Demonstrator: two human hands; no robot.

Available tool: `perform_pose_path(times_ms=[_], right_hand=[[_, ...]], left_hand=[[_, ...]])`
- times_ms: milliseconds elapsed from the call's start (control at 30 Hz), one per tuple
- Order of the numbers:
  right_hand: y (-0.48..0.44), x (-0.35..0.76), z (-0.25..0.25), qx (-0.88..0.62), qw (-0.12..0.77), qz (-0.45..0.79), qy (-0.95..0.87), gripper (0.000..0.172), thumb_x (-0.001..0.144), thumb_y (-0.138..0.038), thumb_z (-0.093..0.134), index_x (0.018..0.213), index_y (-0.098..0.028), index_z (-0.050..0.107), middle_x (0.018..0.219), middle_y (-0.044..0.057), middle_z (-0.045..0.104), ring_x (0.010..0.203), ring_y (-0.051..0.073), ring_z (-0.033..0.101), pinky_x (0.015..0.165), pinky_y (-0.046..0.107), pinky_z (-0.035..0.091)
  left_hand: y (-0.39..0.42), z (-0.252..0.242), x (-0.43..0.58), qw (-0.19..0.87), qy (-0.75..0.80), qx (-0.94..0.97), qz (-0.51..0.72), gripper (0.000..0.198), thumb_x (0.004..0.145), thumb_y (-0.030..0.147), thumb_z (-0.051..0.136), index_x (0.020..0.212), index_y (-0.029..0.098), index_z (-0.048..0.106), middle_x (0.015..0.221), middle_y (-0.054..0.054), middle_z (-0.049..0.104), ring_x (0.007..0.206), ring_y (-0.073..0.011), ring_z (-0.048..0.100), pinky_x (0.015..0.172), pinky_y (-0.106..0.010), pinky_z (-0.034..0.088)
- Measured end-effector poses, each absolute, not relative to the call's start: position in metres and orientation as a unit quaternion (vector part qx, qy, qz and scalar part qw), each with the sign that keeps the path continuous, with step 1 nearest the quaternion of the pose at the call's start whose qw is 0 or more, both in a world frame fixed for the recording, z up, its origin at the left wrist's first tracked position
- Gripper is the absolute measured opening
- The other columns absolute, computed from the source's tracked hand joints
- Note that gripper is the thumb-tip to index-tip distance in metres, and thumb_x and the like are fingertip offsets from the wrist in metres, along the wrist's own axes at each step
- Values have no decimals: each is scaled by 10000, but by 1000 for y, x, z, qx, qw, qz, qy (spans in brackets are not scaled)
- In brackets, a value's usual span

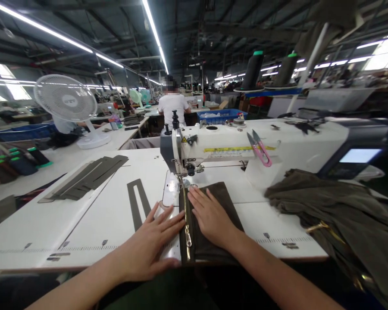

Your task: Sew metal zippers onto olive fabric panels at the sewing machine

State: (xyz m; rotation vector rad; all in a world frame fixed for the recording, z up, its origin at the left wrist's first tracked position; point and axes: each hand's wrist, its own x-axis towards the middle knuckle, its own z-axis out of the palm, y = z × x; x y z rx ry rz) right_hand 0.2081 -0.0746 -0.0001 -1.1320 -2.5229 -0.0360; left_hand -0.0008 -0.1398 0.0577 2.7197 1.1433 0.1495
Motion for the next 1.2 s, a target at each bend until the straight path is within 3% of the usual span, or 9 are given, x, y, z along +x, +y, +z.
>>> perform_pose_path(times_ms=[100,233,300,467,567,700,833,1067,1200], right_hand=[[-75,207,-1,-363,184,2,-914,429,888,-163,277,1291,-119,418,1365,95,389,1277,176,313,1046,437,268],[-74,207,-6,-360,187,0,-914,423,884,-170,304,1290,-146,422,1351,83,411,1261,186,343,1031,451,297],[-73,208,-9,-361,207,-4,-909,427,882,-172,318,1298,-148,412,1353,88,407,1260,188,345,1025,449,312],[-72,206,-12,-374,209,-17,-903,414,885,-200,336,1282,-141,436,1351,91,410,1258,203,349,1017,451,322],[-73,203,-6,-383,192,-18,-903,413,878,-203,348,1273,-137,449,1342,94,418,1243,207,373,996,443,343],[-75,199,2,-394,201,-10,-897,411,869,-183,348,1260,-138,467,1332,103,429,1236,206,383,977,427,355],[-75,197,2,-405,184,-1,-896,423,874,-191,331,1274,-121,447,1358,94,391,1265,203,336,1015,442,306],[-78,197,1,-402,184,15,-897,435,880,-205,317,1291,-116,425,1375,86,368,1286,194,296,1047,435,257],[-80,197,5,-400,189,38,-896,447,864,-174,334,1302,-135,413,1374,83,375,1286,201,295,1047,434,249]], left_hand=[[-160,63,-27,53,398,913,67,661,798,499,526,1365,267,277,1448,-68,232,1323,-321,169,1052,-592,38],[-175,42,-62,-28,500,861,84,958,720,640,526,1406,118,108,1450,-207,118,1317,-384,113,1025,-612,140],[-182,24,-72,-25,477,876,66,999,691,598,588,1410,126,78,1448,-200,146,1310,-388,151,1025,-584,203],[-190,7,-72,-38,449,885,112,784,731,234,554,1405,225,153,1378,-135,358,1235,-332,349,1013,-535,296],[-179,23,-70,-25,460,880,115,670,767,232,521,1378,241,246,1405,-124,306,1250,-335,316,1002,-548,311],[-148,41,-68,-8,469,873,132,405,839,147,408,1232,216,472,1131,-115,555,1025,-256,525,902,-481,439],[-118,39,-66,-16,478,856,198,299,835,120,385,1005,206,616,1075,-94,593,1007,-242,548,839,-428,490],[-109,42,-40,-47,439,835,329,194,863,168,420,987,187,568,1007,-68,663,896,-182,639,784,-324,541],[-96,41,-8,-87,406,870,267,164,861,124,426,956,141,559,1084,-123,629,956,-210,619,822,-353,526]])
